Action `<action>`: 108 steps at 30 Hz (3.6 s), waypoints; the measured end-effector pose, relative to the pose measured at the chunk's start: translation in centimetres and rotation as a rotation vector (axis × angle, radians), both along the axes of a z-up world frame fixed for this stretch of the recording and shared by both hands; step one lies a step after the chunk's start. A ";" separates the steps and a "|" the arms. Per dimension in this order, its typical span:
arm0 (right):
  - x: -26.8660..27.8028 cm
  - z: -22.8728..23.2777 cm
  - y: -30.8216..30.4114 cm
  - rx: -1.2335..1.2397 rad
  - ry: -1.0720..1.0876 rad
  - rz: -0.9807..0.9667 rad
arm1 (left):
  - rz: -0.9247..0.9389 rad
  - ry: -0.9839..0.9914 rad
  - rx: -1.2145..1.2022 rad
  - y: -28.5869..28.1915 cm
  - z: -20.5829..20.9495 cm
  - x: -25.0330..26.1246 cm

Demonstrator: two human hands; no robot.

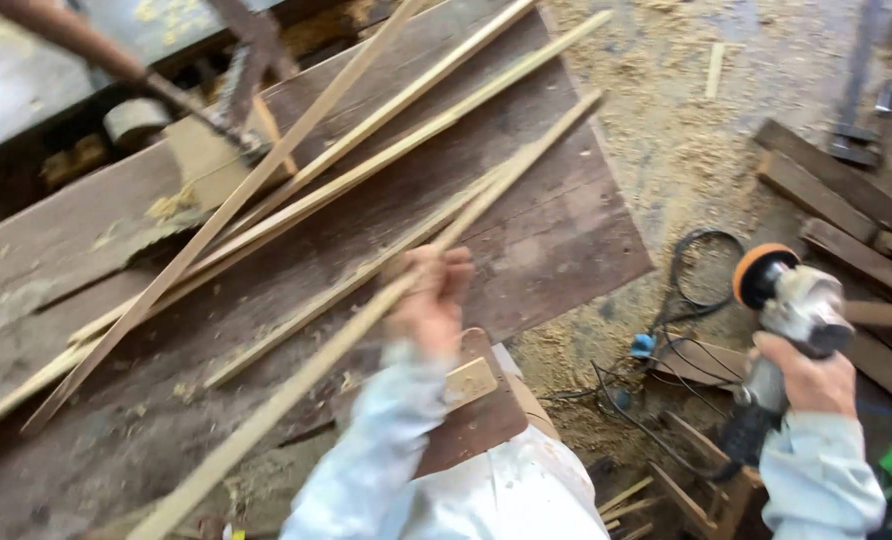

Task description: The person is using a handheld angle grinder with a sanding disc to smooth and shape long, thin strips of wood on a workbench.

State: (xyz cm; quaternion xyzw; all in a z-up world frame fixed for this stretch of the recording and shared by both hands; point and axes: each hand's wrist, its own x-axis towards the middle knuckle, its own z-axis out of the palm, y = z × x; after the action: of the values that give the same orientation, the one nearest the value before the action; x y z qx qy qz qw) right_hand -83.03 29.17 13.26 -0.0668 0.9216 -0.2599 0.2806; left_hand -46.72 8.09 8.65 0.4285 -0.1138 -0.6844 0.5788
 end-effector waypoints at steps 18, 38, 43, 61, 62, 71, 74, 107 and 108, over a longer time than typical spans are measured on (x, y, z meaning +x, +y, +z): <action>1.6 -3.9 8.6 -0.047 0.093 -0.023 | -0.842 -0.796 0.097 1.6 1.0 8.0; 14.5 3.4 -0.8 0.105 0.038 0.177 | -0.356 -1.917 -0.968 7.1 -12.9 24.7; 16.4 2.5 -2.8 0.078 -0.059 0.261 | -0.417 -1.924 -0.978 6.5 -12.1 24.5; 28.1 -3.1 -14.5 0.462 -0.016 1.082 | -0.335 -1.986 -0.971 5.3 -12.8 22.7; 28.0 -3.6 -14.7 0.474 -0.035 1.110 | -0.311 -2.005 -0.979 5.3 -13.3 22.9; 17.9 3.1 -18.3 0.431 -0.261 0.698 | -0.437 -2.057 -0.869 6.0 -13.6 23.6; 14.6 4.4 -19.7 0.407 -0.299 0.479 | -0.456 -2.088 -0.843 6.3 -14.6 24.1; 16.5 0.9 -14.7 0.329 -0.096 0.740 | -0.528 -2.169 -0.863 8.6 -15.2 36.5; 18.4 0.7 -15.0 0.328 -0.099 0.736 | -0.532 -2.170 -0.867 9.0 -15.1 37.0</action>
State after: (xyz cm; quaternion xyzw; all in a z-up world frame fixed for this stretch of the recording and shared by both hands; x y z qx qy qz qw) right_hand -64.61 14.18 13.95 -0.3342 0.8506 0.0055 0.4059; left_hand -9.71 17.10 -6.47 0.5146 -0.8488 0.0310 0.1178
